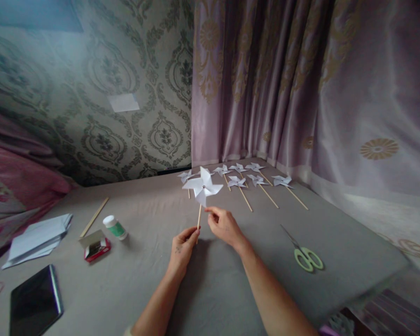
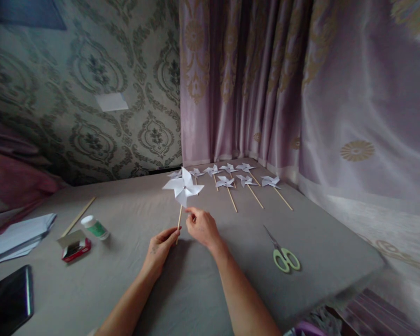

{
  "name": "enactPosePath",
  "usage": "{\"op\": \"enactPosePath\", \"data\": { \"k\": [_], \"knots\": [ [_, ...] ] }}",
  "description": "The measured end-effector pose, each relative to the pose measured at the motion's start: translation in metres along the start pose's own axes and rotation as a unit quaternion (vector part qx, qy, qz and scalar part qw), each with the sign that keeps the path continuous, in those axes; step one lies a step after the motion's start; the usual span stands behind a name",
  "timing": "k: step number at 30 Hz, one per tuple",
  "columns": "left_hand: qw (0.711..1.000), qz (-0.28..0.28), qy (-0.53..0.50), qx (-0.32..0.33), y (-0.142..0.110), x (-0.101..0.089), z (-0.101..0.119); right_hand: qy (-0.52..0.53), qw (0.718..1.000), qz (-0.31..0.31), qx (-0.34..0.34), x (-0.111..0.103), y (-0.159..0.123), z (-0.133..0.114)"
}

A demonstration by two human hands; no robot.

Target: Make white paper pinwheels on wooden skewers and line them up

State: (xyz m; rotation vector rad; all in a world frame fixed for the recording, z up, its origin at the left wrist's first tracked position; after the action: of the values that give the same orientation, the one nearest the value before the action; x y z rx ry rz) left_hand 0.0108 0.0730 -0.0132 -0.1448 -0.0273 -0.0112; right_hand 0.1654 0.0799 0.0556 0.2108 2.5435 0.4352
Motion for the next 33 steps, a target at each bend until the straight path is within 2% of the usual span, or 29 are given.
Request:
{"op": "enactPosePath", "data": {
  "k": [2,3,7,9,11,14,16,18,21,23,24,25,28,29,30,31,33],
  "knots": [
    [1.0,-0.001,0.004,0.003,-0.001,0.0,0.001,0.012,0.999,-0.046,-0.026,0.005,-0.005,-0.01],
    [1.0,0.0,0.006,0.003,-0.001,-0.001,0.0,0.027,0.999,-0.037,-0.028,0.002,-0.006,-0.013],
    [1.0,-0.001,0.019,0.0,-0.001,0.0,-0.001,0.105,0.987,0.125,0.002,-0.032,-0.002,-0.005],
    [1.0,-0.003,0.031,0.001,-0.002,0.001,-0.001,0.097,0.979,0.176,0.024,-0.044,-0.002,0.003],
    [0.999,-0.006,0.047,0.006,-0.002,0.001,-0.001,0.044,0.988,0.14,0.037,-0.041,-0.001,0.005],
    [0.998,-0.009,0.061,0.02,-0.002,0.001,0.001,-0.023,0.999,-0.027,0.005,-0.014,-0.005,-0.006],
    [0.998,-0.008,0.061,0.026,-0.002,-0.001,0.002,-0.012,0.997,-0.079,-0.025,-0.004,-0.01,-0.016],
    [0.998,-0.006,0.058,0.028,-0.002,-0.002,0.002,0.04,0.999,-0.026,-0.021,-0.012,-0.008,-0.017],
    [0.998,-0.004,0.057,0.026,-0.002,-0.001,0.001,0.116,0.984,0.132,0.039,-0.038,-0.003,0.003],
    [0.998,-0.004,0.058,0.026,-0.002,0.0,0.001,0.12,0.973,0.18,0.082,-0.046,-0.001,0.016],
    [0.998,-0.004,0.059,0.026,-0.002,0.0,0.001,0.111,0.976,0.165,0.093,-0.043,-0.001,0.019],
    [0.998,-0.004,0.059,0.027,-0.002,0.001,0.002,0.1,0.983,0.126,0.094,-0.037,0.0,0.019],
    [0.998,-0.006,0.059,0.035,-0.003,0.001,0.005,0.096,0.993,-0.056,0.048,-0.007,-0.006,0.001],
    [0.998,-0.006,0.057,0.037,-0.003,0.0,0.006,0.107,0.989,-0.092,0.031,-0.001,-0.009,-0.005],
    [0.998,-0.006,0.055,0.036,-0.003,0.0,0.006,0.121,0.987,-0.1,0.02,0.0,-0.01,-0.01],
    [0.998,-0.006,0.054,0.034,-0.003,0.0,0.006,0.135,0.988,-0.076,0.018,-0.004,-0.009,-0.012],
    [0.998,-0.004,0.053,0.027,-0.003,-0.001,0.004,0.154,0.987,0.036,0.036,-0.022,-0.005,-0.005]
  ]
}}
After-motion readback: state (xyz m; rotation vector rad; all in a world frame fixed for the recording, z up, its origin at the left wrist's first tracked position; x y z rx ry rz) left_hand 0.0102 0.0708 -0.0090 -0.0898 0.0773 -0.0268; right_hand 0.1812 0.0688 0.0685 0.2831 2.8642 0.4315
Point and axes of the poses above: each hand's wrist, its own y-axis towards the middle knuckle, its own x-axis out of the palm, z = x × y, the point moved 7 cm from there along y, towards the middle knuckle, and after that the axes turned 2 degrees about y, right-handed, at the moved point
